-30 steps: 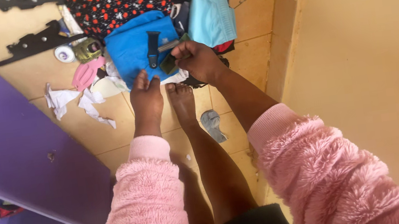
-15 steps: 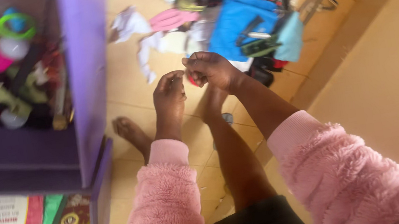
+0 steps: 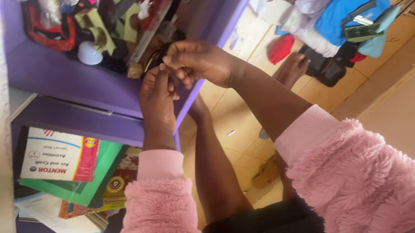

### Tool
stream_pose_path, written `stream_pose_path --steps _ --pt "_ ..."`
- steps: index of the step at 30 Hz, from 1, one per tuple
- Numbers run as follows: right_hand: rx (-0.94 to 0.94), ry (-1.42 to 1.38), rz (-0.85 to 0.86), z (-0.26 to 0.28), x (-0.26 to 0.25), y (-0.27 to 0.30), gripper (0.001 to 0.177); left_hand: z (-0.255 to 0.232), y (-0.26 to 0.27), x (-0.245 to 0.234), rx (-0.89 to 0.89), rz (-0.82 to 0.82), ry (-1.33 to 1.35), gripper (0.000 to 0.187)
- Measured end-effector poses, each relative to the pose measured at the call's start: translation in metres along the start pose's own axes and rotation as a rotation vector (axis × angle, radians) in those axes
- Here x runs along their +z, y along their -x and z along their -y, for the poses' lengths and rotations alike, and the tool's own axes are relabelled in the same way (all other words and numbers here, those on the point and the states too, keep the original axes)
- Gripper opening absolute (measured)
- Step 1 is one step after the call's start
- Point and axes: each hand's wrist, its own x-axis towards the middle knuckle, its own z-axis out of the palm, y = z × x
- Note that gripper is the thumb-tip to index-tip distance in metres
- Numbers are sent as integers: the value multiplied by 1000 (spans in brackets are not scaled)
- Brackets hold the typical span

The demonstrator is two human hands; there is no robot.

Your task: The person removes various small items from a purple drawer and places them on the floor. They handle a black plastic pedal, a red cap, a remote control, a pink hair clip, a white ball, a blue cloth, a green plastic piece, and a white ruler, among other objects, moving them one by one from the drawer to the floor.

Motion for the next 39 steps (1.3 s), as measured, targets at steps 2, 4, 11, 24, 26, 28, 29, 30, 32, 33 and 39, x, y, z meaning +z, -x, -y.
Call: stream_pose_path --steps 2,4,11,24,26,28,29,30,32,33,39 --pt "29 44 -120 -12 15 -35 18 -8 -9 -34 -71 -69 -68 17" --pt "49 263 -238 -20 13 -66 20 -10 -18 -59 -140 -121 -93 21" --pt "158 1298 -510 -23 -38 -89 22 25 -57 -98 -282 -216 -107 42" --pt "340 1654 -217 -44 -86 -140 26 134 -146 -107 -486 -423 30 60" --pt "398 1690 -180 -57 -83 -150 27 145 -149 -113 -461 -470 13 66" --pt "430 1716 -161 -64 -82 -159 29 148 -149 -117 -380 -432 13 72" --pt "443 1738 -163 -62 -84 -164 30 146 -153 -111 -333 -402 14 75" --pt "447 1742 -159 -58 -87 -168 31 142 -153 -106 -358 -404 0 74" --pt "463 1747 -143 -54 -87 -176 34 132 -146 -104 -411 -415 -44 74" --pt "432 1725 -138 -55 -85 -179 35 131 -144 -102 -386 -435 -56 74" --pt "379 1638 -142 -56 -88 -180 51 140 -138 -99 -245 -417 28 81"
